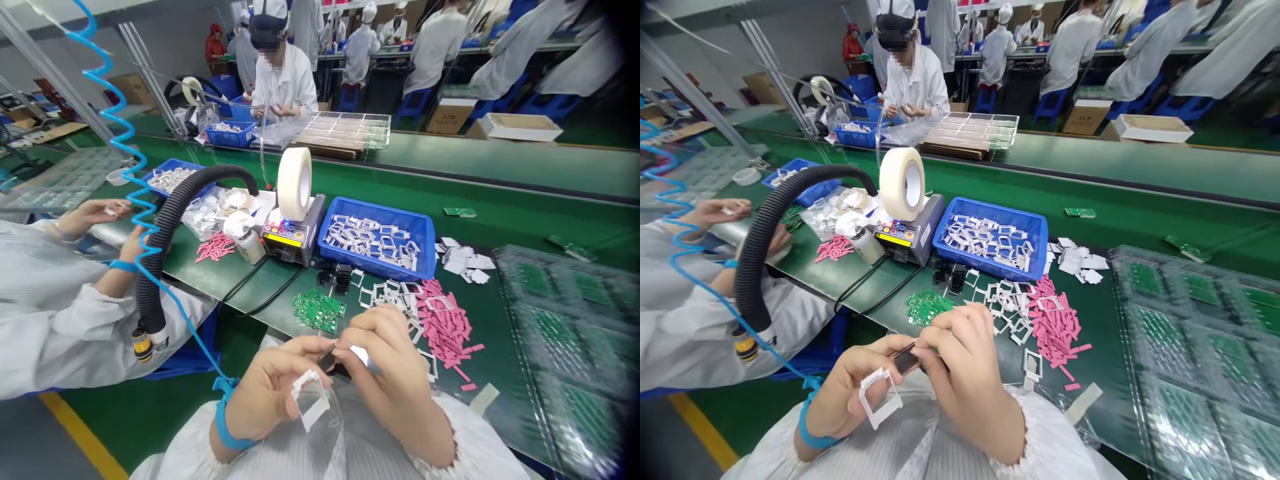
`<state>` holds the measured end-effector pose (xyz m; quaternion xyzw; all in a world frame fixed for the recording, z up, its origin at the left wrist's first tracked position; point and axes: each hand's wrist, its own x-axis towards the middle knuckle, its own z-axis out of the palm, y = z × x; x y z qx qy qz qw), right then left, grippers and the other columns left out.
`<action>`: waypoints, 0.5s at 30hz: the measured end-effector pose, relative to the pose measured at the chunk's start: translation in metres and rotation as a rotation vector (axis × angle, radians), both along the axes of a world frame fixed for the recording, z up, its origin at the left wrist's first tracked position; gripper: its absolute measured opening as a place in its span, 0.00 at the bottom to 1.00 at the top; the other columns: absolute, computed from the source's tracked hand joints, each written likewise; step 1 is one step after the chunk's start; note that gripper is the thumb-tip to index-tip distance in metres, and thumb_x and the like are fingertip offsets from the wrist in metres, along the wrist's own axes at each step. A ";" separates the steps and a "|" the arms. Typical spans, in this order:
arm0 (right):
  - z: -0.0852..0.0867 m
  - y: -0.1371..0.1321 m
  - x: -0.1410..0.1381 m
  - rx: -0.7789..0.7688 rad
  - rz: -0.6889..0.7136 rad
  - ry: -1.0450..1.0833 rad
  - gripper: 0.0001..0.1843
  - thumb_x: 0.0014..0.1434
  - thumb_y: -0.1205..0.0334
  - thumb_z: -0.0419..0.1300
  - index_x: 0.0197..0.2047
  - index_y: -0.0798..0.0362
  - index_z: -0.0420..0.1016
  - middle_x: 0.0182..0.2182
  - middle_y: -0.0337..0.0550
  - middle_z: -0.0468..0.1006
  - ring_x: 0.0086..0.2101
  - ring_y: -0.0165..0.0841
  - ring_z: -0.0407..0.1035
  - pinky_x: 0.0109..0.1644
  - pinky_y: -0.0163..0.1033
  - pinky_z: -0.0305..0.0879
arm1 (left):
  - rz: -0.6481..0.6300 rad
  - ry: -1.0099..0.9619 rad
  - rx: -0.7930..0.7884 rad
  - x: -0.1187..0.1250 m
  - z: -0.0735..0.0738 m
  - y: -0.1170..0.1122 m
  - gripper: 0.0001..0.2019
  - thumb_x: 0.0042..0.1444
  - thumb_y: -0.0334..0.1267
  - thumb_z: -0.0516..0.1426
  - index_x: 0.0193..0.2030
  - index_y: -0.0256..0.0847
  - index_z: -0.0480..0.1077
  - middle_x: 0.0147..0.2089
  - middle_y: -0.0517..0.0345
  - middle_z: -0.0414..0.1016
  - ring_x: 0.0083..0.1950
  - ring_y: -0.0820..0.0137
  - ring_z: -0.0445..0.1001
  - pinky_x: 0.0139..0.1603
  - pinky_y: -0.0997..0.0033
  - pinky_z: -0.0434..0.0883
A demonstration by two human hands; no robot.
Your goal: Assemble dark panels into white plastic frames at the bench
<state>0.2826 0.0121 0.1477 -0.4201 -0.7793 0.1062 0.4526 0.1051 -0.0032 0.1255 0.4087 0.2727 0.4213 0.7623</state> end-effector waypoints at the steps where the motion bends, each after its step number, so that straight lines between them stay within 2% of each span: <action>1: 0.000 -0.001 0.001 -0.032 0.005 0.008 0.06 0.58 0.73 0.55 0.32 0.53 0.67 0.28 0.39 0.67 0.33 0.32 0.59 0.41 0.44 0.54 | 0.002 0.029 0.004 0.001 0.001 -0.001 0.15 0.43 0.50 0.63 0.35 0.46 0.79 0.53 0.47 0.71 0.53 0.55 0.70 0.56 0.54 0.63; 4: -0.001 -0.005 0.004 -0.115 -0.010 0.041 0.05 0.60 0.69 0.55 0.32 0.52 0.67 0.30 0.39 0.69 0.35 0.31 0.61 0.42 0.43 0.54 | 0.008 0.131 -0.013 0.002 0.003 -0.003 0.19 0.40 0.55 0.63 0.34 0.45 0.80 0.54 0.47 0.73 0.54 0.53 0.70 0.56 0.55 0.65; 6: -0.003 -0.008 0.006 -0.149 -0.048 0.050 0.05 0.61 0.65 0.55 0.32 0.52 0.68 0.30 0.38 0.70 0.36 0.31 0.62 0.43 0.42 0.54 | 0.020 0.207 -0.046 0.002 0.000 -0.003 0.17 0.39 0.54 0.64 0.32 0.46 0.80 0.54 0.48 0.74 0.55 0.51 0.70 0.55 0.55 0.67; 10: -0.011 -0.011 0.010 -0.173 -0.158 0.024 0.10 0.63 0.59 0.53 0.31 0.52 0.68 0.31 0.38 0.71 0.36 0.31 0.62 0.46 0.43 0.53 | 0.063 0.348 -0.127 0.000 -0.022 0.002 0.08 0.42 0.43 0.65 0.31 0.48 0.80 0.54 0.52 0.75 0.58 0.48 0.68 0.57 0.51 0.66; 13: -0.014 -0.014 0.013 -0.169 -0.220 0.011 0.11 0.63 0.58 0.52 0.31 0.52 0.68 0.31 0.37 0.72 0.37 0.31 0.62 0.48 0.43 0.51 | 0.092 0.341 -0.211 -0.001 -0.036 0.004 0.10 0.37 0.40 0.67 0.31 0.48 0.80 0.55 0.54 0.74 0.59 0.44 0.65 0.58 0.49 0.64; 15: -0.017 -0.017 0.014 -0.171 -0.244 -0.005 0.11 0.62 0.58 0.52 0.30 0.52 0.68 0.31 0.36 0.72 0.37 0.31 0.61 0.49 0.43 0.50 | 0.121 0.320 -0.257 0.000 -0.040 0.004 0.11 0.33 0.40 0.68 0.30 0.49 0.80 0.54 0.54 0.75 0.61 0.42 0.63 0.60 0.48 0.62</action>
